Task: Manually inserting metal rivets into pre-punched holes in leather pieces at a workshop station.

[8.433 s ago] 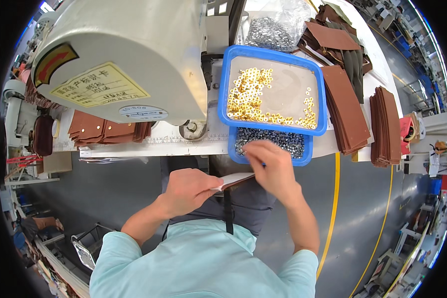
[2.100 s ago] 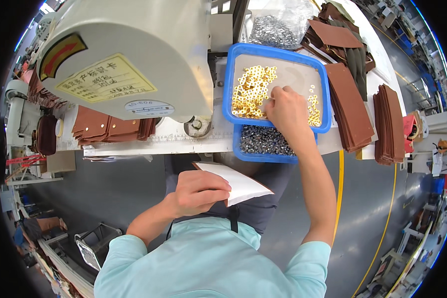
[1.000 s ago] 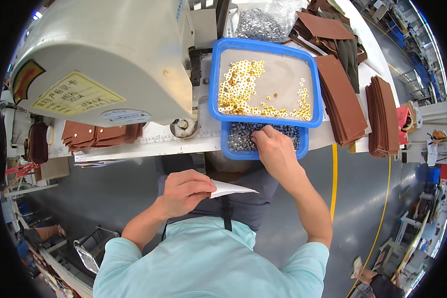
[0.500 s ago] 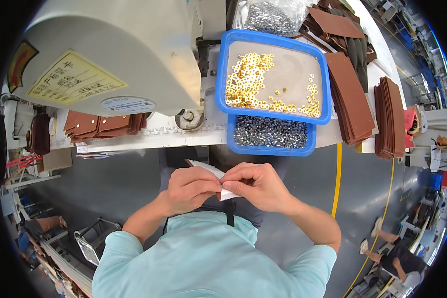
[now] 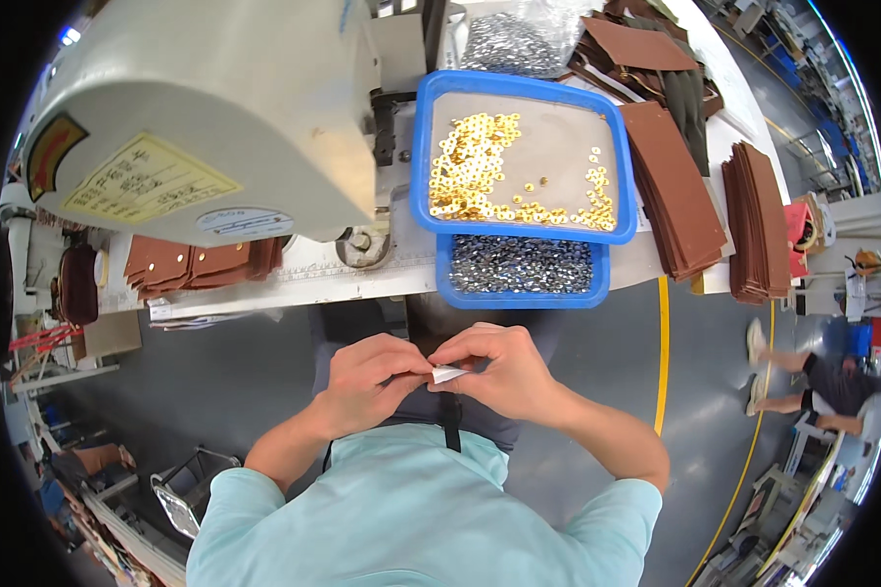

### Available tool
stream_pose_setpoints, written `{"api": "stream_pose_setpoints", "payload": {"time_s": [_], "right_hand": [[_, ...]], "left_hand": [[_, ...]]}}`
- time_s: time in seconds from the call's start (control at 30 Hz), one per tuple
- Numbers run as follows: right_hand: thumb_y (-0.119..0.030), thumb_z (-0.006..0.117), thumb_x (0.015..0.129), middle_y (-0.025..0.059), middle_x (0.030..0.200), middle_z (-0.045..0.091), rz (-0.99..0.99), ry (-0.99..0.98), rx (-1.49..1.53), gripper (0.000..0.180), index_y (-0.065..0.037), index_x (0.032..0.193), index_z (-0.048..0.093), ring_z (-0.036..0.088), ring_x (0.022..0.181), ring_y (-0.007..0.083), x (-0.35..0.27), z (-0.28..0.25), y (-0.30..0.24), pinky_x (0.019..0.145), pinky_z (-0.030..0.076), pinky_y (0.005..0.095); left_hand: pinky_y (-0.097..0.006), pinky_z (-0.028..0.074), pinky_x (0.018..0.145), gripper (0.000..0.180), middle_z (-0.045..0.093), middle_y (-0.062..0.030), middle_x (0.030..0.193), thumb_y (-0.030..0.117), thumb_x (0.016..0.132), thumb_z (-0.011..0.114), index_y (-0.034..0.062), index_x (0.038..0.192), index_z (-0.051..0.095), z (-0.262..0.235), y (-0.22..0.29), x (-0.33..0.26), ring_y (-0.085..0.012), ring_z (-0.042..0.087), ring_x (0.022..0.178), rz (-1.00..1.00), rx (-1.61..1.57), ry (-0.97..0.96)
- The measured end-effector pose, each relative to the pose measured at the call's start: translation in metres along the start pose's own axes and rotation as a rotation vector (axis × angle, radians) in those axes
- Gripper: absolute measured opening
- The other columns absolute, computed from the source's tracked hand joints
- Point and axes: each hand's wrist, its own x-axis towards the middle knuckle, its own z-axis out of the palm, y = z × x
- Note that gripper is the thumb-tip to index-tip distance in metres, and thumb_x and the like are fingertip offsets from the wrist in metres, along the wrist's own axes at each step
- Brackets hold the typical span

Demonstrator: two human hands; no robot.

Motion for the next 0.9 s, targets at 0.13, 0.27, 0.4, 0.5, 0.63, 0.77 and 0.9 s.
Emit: {"api": "stream_pose_setpoints", "payload": {"time_s": [0.13,0.27,0.4,0.5,0.63,0.77,0.9], "right_hand": [[-0.006,0.084,0.077,0.0037,0.101,0.076,-0.242,0.066,-0.188,0.025,-0.007,0.101,0.076,0.067,0.087,0.0206,0.003,0.004,0.014,0.077,0.05,0.0344],[-0.001,0.079,0.07,0.0017,0.096,0.074,-0.578,0.237,-0.588,0.028,-0.009,0.095,0.07,0.066,0.083,0.0213,0.008,0.012,0.014,0.076,0.046,0.0362],[-0.002,0.078,0.062,0.0018,0.094,0.072,-0.709,0.308,-0.689,0.034,-0.007,0.094,0.069,0.065,0.078,0.0213,0.011,0.015,0.022,0.071,0.045,0.0353],[-0.004,0.078,0.06,0.0018,0.092,0.071,-0.735,0.355,-0.706,0.035,-0.006,0.094,0.068,0.064,0.078,0.0208,0.011,0.014,0.021,0.071,0.045,0.0355],[-0.005,0.079,0.061,0.0009,0.091,0.072,-0.756,0.36,-0.698,0.035,-0.006,0.095,0.069,0.064,0.077,0.02,0.01,0.011,0.024,0.071,0.045,0.0355],[-0.007,0.083,0.068,0.0005,0.088,0.071,-0.701,0.339,-0.67,0.03,-0.007,0.096,0.071,0.064,0.075,0.019,0.009,0.011,0.017,0.07,0.045,0.0345],[-0.009,0.083,0.077,0.001,0.082,0.068,-0.565,0.242,-0.648,0.023,-0.007,0.097,0.072,0.062,0.072,0.0206,0.003,0.007,0.003,0.069,0.046,0.0346]], "left_hand": [[-0.03,0.06,0.068,0.026,0.072,-0.0074,0.094,-0.002,0.078,0.083,0.0048,0.102,0.076,0.0,0.001,-0.002,-0.0187,0.071,0.077,-0.037,-0.027,0.001],[-0.032,0.06,0.071,0.038,0.073,-0.0097,0.094,0.008,0.08,0.085,0.0028,0.116,0.072,0.007,0.014,0.011,-0.0233,0.072,0.081,-0.235,-0.179,0.122],[-0.03,0.06,0.071,0.049,0.074,-0.0112,0.094,0.019,0.077,0.089,0.0016,0.119,0.071,0.006,0.007,0.011,-0.021,0.074,0.08,-0.252,-0.024,-0.154],[-0.029,0.06,0.068,0.043,0.074,-0.0106,0.089,0.018,0.077,0.088,0.0013,0.115,0.073,0.007,0.005,0.011,-0.0201,0.075,0.078,-0.223,-0.007,-0.183],[-0.029,0.059,0.065,0.039,0.075,-0.0097,0.089,0.016,0.078,0.088,0.0017,0.112,0.074,0.008,0.003,0.012,-0.0197,0.074,0.076,-0.206,-0.04,-0.148],[-0.03,0.059,0.064,0.046,0.075,-0.009,0.09,0.016,0.08,0.086,0.0038,0.121,0.071,0.009,0.0,0.008,-0.021,0.074,0.076,-0.144,0.034,-0.056],[-0.033,0.058,0.065,0.053,0.074,-0.0087,0.088,0.018,0.08,0.086,0.0055,0.128,0.067,0.008,0.007,0.003,-0.0235,0.072,0.075,-0.135,0.073,-0.064]]}}
